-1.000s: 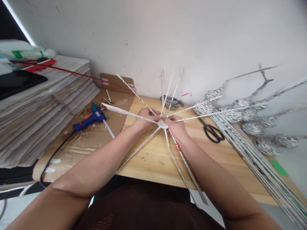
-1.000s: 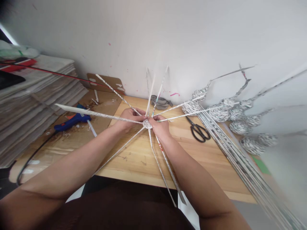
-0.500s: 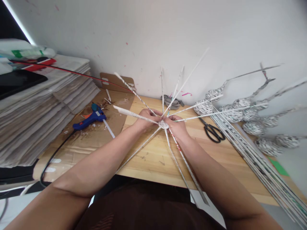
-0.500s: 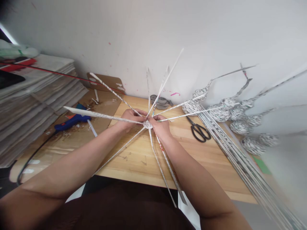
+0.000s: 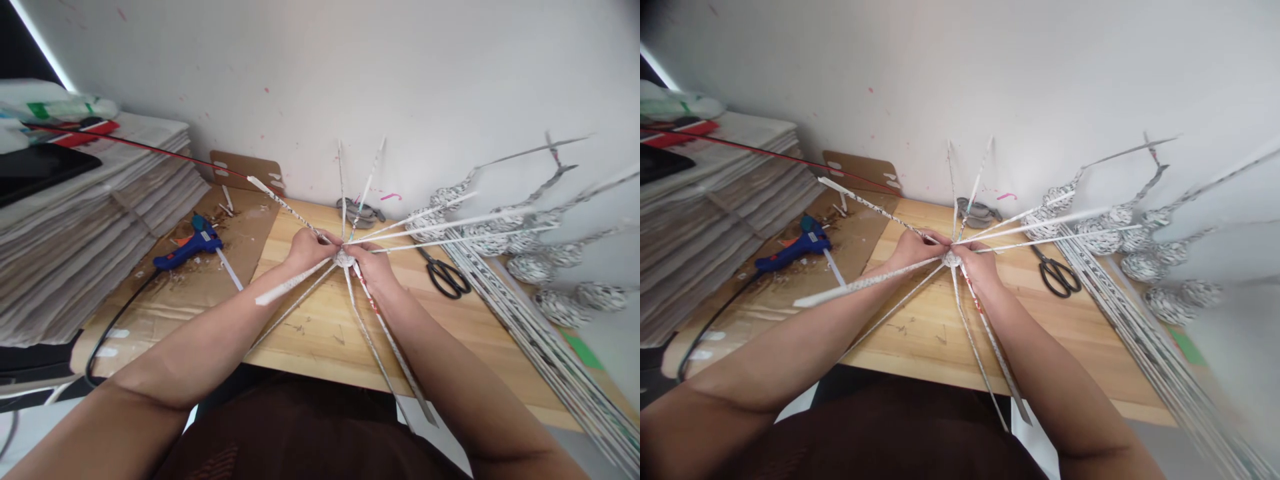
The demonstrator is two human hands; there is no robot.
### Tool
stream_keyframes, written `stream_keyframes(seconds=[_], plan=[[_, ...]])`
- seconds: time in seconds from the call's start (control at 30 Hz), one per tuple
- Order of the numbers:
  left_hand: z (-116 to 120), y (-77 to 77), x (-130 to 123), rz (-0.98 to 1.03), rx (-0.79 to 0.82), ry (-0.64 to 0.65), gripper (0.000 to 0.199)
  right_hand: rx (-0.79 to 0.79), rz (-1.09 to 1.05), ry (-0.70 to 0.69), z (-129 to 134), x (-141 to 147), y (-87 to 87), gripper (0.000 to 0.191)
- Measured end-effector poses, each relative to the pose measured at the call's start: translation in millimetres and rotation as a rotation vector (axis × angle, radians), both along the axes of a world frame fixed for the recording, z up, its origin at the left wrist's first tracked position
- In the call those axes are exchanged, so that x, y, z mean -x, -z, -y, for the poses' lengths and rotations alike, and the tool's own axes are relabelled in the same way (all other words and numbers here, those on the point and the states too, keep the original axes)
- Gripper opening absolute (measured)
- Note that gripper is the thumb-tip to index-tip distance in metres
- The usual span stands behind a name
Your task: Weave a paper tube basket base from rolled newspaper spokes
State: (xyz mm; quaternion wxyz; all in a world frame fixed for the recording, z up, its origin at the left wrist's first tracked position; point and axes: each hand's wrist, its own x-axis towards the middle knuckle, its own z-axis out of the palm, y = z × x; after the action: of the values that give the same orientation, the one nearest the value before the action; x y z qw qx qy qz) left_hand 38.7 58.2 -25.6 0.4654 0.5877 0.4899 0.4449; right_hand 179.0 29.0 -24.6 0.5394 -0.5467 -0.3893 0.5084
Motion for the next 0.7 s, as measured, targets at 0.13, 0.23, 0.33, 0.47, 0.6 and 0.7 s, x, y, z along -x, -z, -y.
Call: stream_keyframes(seconds=[0.13, 0.23, 0.33, 0.47, 0.6, 0.7], plan=[[0.1, -0.6, 0.3, 0.046, -0.012, 0.021, 0.012, -0.049, 0.017, 0.041, 1.4, -0.8, 0.5, 0.030], [-0.3, -3.6, 1.6, 0.221, 0.133, 0.075, 0.018, -0.027, 0.028, 0.043, 0.5, -2.3, 0.9, 0.028], [-3.0, -5.7, 5.0, 0.409, 0.331, 0.134, 0.027, 0.012, -0.011, 0.020, -0.2, -2.8, -0.7, 0.027], [-7.3, -5.9, 9.7, 0.458, 0.455, 0.152, 0.031, -0.015, 0.023, 0.007, 0.4, -2.6, -2.2, 0.027], [-8.4, -4.7, 10.7, 0.402, 0.469, 0.168, 0.033, -0.050, 0.074, -0.005, 1.4, -3.5, -1.4, 0.028], [-7.5, -3.2, 9.2, 0.385, 0.419, 0.196, 0.035, -0.062, 0.088, -0.019, 1.8, -4.4, -1.7, 0.029]])
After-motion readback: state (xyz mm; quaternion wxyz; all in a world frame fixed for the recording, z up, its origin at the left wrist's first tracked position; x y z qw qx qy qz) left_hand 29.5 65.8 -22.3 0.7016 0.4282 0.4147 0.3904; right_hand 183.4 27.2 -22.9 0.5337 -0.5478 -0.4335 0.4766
